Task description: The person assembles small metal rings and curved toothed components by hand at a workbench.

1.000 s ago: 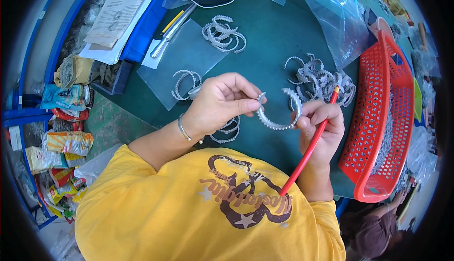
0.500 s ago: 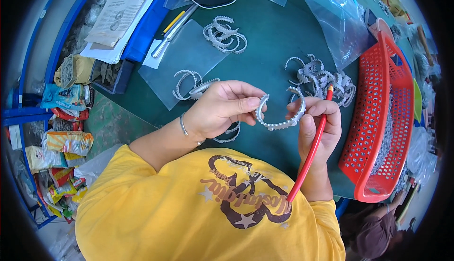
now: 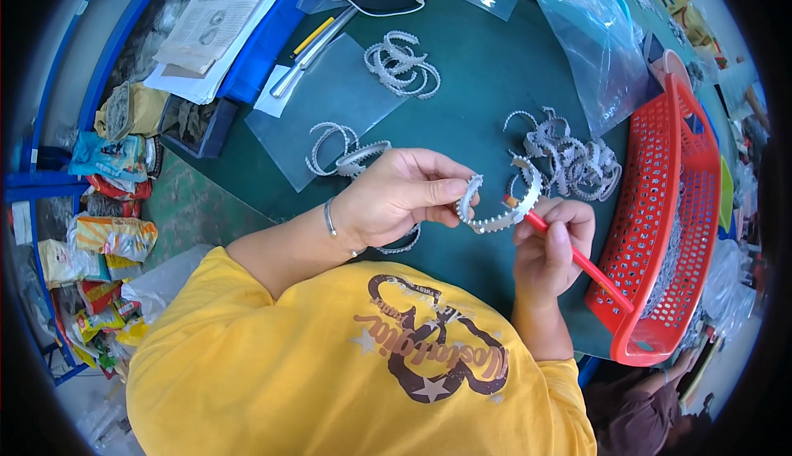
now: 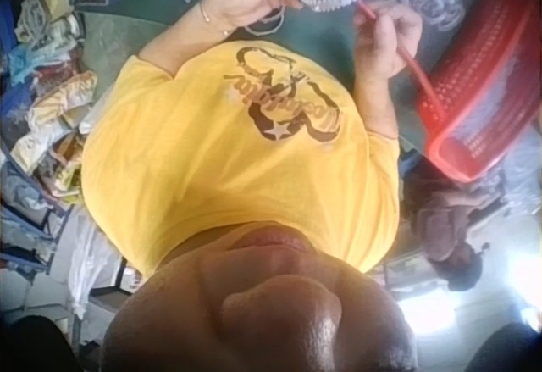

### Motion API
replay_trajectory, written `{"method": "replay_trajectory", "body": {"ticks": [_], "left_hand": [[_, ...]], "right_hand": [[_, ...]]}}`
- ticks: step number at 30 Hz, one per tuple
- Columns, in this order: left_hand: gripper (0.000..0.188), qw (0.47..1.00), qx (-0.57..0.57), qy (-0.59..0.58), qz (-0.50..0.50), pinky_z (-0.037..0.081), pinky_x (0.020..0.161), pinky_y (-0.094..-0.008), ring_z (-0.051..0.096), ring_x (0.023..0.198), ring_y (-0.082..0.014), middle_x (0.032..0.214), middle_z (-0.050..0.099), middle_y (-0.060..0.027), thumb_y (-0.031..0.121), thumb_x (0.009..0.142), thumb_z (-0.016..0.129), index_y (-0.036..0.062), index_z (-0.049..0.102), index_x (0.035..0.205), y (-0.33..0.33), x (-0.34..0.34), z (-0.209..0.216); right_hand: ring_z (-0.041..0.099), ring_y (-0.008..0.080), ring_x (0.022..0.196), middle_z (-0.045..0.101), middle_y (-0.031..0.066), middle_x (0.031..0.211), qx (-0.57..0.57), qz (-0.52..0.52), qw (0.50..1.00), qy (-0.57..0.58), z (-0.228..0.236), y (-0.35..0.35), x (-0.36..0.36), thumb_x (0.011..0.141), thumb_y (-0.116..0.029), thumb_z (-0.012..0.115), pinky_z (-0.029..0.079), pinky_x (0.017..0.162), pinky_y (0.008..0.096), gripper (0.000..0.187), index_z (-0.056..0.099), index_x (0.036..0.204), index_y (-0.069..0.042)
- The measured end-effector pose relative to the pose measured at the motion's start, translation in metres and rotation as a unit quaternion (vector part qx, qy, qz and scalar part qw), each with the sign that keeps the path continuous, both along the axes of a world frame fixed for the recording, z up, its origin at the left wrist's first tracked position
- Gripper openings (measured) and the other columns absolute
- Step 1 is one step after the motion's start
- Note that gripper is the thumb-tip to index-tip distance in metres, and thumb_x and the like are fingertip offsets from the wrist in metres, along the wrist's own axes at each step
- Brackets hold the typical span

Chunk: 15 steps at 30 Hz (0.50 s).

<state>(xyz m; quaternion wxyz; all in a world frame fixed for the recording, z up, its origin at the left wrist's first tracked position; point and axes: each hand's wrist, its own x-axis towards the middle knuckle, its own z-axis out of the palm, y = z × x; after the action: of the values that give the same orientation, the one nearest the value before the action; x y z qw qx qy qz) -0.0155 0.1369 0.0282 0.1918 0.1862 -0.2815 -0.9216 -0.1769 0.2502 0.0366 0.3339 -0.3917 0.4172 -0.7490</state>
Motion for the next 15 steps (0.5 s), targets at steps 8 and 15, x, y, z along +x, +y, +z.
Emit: {"method": "replay_trajectory", "body": {"ticks": [8,15], "left_hand": [[0.02,1.0,-0.007,-0.022,0.002,0.055,0.066,-0.0245,0.064,0.075,-0.0164,0.089,0.064,-0.0126,0.005,0.085,0.058,-0.0049,0.059,0.103,0.0019,-0.0008,0.0052],[0.02,1.0,-0.023,-0.01,0.0,0.055,0.071,-0.0293,0.064,0.079,-0.0194,0.091,0.063,-0.0146,0.002,0.085,0.056,-0.0052,0.059,0.103,0.0015,0.0002,0.0032]], "right_hand": [[0.054,0.0111,0.061,0.057,0.0123,0.076,0.026,0.044,0.997,0.05,-0.0022,0.0008,0.0052,0.088,-0.005,0.05,0.045,0.056,0.0211,0.009,0.042,0.087,0.0],[0.058,0.0132,0.068,0.058,0.0128,0.081,0.036,0.076,0.995,0.056,-0.0023,-0.0003,0.0053,0.088,-0.003,0.048,0.046,0.059,0.022,0.007,0.042,0.088,0.0]]}}
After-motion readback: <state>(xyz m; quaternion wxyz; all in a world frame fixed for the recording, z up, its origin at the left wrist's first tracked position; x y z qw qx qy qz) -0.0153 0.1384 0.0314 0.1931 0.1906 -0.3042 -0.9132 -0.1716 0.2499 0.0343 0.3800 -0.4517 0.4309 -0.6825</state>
